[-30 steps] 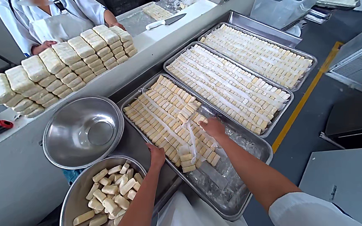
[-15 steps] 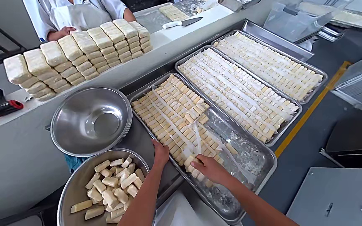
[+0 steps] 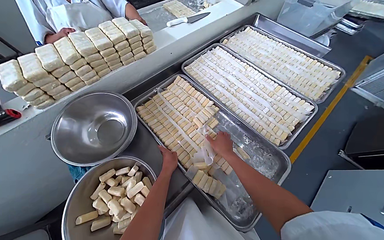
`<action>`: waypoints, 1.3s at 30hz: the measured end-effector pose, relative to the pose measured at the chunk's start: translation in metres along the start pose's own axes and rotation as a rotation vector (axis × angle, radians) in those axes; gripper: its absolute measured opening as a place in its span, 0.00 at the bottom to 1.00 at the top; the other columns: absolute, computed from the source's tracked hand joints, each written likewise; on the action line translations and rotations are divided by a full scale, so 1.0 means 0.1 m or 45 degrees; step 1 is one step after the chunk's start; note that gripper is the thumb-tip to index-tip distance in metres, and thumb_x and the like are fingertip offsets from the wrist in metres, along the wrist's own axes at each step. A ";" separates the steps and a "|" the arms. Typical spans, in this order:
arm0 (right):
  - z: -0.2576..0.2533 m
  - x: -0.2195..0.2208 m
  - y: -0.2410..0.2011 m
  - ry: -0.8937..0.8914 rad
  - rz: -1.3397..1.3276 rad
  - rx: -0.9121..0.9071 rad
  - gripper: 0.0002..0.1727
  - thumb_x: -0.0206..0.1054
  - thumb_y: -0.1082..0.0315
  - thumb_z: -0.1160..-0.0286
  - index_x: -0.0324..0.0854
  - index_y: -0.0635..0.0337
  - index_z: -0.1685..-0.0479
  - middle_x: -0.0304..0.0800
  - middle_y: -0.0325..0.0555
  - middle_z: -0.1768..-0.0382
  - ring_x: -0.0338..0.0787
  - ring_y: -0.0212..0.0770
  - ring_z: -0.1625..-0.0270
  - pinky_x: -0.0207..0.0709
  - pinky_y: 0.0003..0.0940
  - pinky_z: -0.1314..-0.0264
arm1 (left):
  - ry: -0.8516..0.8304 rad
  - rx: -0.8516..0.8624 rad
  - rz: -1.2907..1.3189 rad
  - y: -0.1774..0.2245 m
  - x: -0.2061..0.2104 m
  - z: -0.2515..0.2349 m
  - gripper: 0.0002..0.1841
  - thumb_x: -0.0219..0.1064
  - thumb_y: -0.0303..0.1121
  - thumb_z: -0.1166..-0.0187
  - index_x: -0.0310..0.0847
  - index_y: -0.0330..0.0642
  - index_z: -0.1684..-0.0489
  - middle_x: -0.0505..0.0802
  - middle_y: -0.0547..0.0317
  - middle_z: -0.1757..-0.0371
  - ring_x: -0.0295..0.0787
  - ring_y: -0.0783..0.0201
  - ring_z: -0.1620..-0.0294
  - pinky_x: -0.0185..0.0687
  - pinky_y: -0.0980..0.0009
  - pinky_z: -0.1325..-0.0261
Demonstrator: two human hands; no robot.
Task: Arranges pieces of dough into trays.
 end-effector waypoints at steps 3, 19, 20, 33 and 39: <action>-0.09 -0.01 -0.01 0.005 0.025 0.044 0.52 0.61 0.26 0.27 0.76 0.73 0.30 0.75 0.70 0.27 0.70 0.69 0.19 0.68 0.69 0.27 | -0.008 -0.007 0.016 0.03 0.02 -0.03 0.51 0.58 0.23 0.17 0.09 0.36 0.09 0.55 0.22 0.12 0.71 0.37 0.17 0.70 0.48 0.19; 0.18 0.10 0.18 0.107 0.177 0.085 0.46 0.65 0.31 0.25 0.77 0.71 0.31 0.75 0.69 0.29 0.73 0.67 0.23 0.74 0.66 0.33 | -0.003 0.006 0.049 0.09 -0.04 -0.02 0.50 0.60 0.22 0.17 0.11 0.32 0.09 0.50 0.22 0.10 0.65 0.38 0.13 0.66 0.51 0.15; 0.16 0.08 0.18 0.104 0.175 0.104 0.46 0.65 0.30 0.26 0.77 0.70 0.32 0.76 0.69 0.30 0.73 0.68 0.22 0.73 0.66 0.33 | 0.006 0.004 0.054 0.10 -0.03 -0.03 0.50 0.60 0.22 0.17 0.12 0.32 0.09 0.52 0.22 0.10 0.66 0.38 0.13 0.66 0.51 0.16; 0.07 0.05 0.18 0.011 0.166 0.199 0.50 0.65 0.27 0.29 0.75 0.71 0.30 0.75 0.70 0.27 0.70 0.69 0.19 0.73 0.67 0.31 | 0.018 -0.037 0.053 0.10 -0.05 -0.03 0.51 0.60 0.23 0.17 0.11 0.35 0.09 0.51 0.23 0.10 0.67 0.39 0.14 0.69 0.52 0.17; 0.04 0.04 0.21 -0.007 0.113 0.206 0.50 0.65 0.29 0.28 0.73 0.71 0.28 0.74 0.71 0.27 0.72 0.70 0.21 0.74 0.67 0.33 | 0.016 -0.033 0.052 0.10 -0.05 -0.03 0.50 0.61 0.23 0.17 0.13 0.34 0.09 0.52 0.23 0.10 0.68 0.38 0.15 0.69 0.51 0.18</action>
Point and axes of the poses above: each hand's wrist, its own z-axis away from the middle knuckle, its own x-axis out of the palm, y = z × x, the point moved 4 cm from there along -z, towards the middle knuckle
